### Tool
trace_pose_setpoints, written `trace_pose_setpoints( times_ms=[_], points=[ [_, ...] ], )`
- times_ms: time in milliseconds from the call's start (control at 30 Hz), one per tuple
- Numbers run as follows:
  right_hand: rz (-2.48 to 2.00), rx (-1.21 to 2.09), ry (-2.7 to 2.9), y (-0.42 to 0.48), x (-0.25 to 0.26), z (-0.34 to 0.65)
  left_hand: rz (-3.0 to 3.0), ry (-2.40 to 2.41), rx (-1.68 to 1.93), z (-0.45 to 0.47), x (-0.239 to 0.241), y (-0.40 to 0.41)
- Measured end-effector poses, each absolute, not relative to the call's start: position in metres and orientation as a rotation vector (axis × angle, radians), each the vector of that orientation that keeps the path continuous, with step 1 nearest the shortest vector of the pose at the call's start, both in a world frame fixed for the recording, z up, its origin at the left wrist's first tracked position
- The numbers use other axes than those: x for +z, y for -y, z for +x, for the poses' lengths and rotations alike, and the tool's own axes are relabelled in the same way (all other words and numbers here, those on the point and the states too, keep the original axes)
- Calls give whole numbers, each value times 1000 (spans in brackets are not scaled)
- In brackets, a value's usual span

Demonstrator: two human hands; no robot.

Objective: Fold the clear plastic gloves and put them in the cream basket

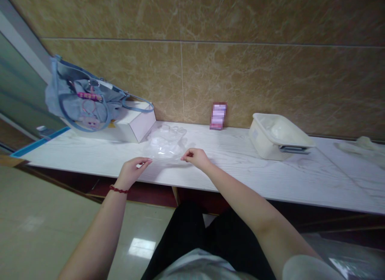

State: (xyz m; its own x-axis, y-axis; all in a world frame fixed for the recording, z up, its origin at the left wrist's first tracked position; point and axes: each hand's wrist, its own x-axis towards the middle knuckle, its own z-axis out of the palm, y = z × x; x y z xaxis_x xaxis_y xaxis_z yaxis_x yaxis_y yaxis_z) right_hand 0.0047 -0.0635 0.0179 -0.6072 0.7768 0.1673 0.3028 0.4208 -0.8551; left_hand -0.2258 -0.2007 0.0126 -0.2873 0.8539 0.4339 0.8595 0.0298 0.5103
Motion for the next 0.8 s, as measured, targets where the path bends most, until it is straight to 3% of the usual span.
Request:
trace_pose_setpoints(
  times_ms=[233,800],
  points=[
    [-847,1076,2219,68,14,20,-2079,2118,-1045,-220,7,209],
    [-880,748,2308,47,26,50,-2011,2332,-1094,-227,12,203]
  ],
)
